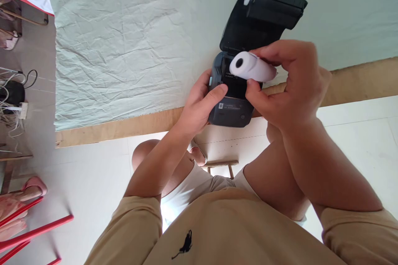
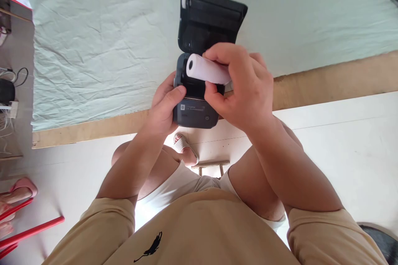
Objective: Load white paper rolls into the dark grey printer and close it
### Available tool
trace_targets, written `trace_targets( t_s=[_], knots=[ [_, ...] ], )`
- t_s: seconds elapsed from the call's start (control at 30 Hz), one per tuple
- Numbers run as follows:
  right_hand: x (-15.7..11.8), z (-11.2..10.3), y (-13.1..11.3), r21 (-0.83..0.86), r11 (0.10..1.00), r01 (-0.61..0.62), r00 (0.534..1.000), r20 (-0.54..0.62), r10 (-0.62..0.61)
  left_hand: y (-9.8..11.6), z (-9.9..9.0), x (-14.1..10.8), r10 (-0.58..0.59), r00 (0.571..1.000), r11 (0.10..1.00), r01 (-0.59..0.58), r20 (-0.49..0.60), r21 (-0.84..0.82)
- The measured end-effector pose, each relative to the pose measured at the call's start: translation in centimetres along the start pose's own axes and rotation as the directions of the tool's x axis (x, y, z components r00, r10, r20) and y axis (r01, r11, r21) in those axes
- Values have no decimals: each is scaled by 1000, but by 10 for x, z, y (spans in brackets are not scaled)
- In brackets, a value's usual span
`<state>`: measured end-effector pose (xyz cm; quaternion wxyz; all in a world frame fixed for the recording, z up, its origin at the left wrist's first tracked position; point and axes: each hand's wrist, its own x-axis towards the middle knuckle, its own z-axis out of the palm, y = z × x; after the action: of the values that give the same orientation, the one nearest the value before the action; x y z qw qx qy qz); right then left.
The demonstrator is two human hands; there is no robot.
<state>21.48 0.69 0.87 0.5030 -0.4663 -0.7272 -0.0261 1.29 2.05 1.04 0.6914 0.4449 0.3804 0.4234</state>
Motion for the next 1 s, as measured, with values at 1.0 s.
trace_targets(
  t_s=[1.0],
  knots=[
    [5, -5, 15, 55, 998, -41, 970, -238, 53, -8, -10, 2, 93, 994, 993, -96, 48, 69]
  ],
)
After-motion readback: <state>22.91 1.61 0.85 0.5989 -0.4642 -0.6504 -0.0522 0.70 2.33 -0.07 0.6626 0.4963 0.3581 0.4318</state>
